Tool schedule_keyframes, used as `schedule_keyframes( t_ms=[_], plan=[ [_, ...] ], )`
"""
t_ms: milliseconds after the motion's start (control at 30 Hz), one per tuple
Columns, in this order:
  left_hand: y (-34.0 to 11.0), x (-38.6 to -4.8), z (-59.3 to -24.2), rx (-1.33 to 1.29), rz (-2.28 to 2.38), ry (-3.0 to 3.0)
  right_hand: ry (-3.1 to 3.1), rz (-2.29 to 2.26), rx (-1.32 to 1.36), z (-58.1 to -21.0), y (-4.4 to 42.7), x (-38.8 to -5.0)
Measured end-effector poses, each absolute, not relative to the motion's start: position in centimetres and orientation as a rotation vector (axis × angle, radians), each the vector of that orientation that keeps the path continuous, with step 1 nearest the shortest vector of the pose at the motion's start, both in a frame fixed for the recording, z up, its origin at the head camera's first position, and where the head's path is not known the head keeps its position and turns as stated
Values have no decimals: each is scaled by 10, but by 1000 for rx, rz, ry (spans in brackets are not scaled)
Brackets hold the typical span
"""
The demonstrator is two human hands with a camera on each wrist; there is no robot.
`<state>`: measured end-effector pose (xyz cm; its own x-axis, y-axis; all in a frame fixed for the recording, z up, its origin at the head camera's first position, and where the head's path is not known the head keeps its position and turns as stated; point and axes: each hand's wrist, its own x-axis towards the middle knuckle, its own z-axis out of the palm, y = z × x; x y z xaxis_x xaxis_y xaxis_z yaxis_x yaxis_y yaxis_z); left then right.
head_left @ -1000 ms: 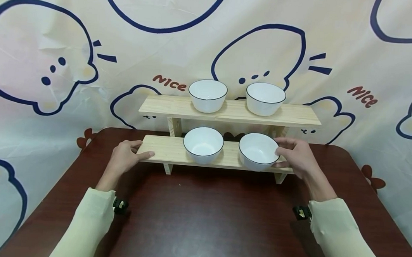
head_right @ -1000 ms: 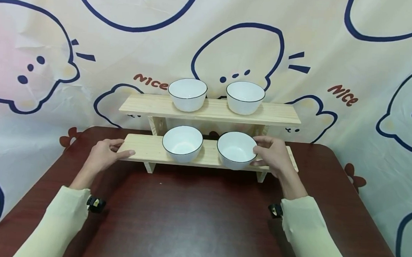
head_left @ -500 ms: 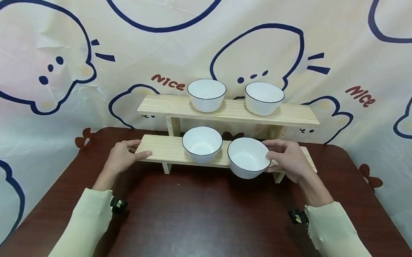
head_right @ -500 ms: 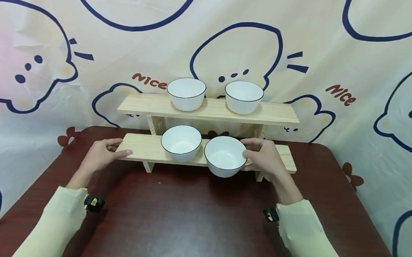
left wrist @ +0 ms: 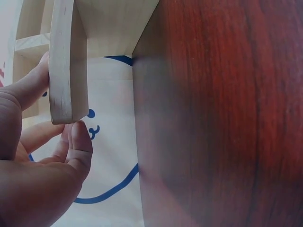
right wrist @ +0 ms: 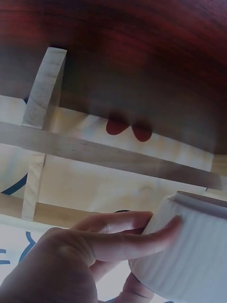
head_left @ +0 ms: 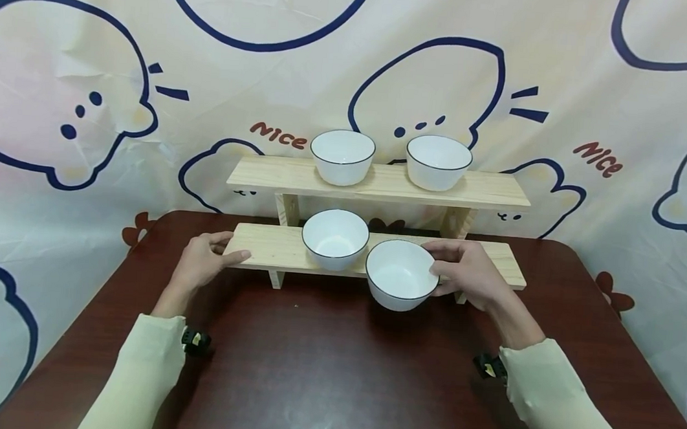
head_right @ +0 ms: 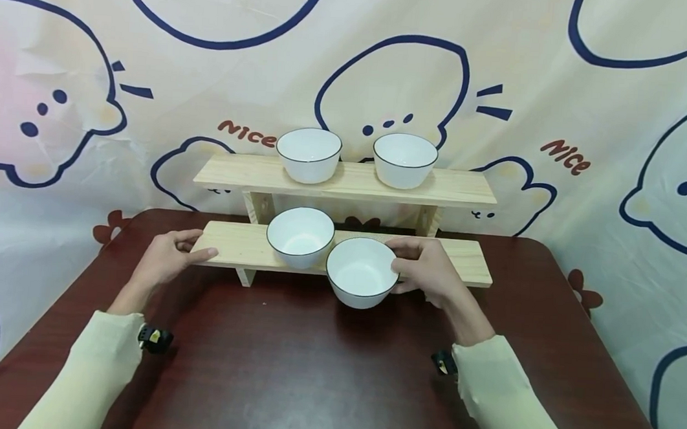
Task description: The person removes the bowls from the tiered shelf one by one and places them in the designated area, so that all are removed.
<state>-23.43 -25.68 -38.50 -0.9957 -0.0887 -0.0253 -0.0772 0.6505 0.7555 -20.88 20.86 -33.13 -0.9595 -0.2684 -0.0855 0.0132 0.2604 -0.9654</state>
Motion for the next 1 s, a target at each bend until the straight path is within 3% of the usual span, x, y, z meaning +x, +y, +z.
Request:
schedule_keyframes(
  t_ms=[1000],
  plan=[
    [-257,-234,-387,151,-1291,-2830,2177,-1722,-278,-350,167,-206]
  ],
)
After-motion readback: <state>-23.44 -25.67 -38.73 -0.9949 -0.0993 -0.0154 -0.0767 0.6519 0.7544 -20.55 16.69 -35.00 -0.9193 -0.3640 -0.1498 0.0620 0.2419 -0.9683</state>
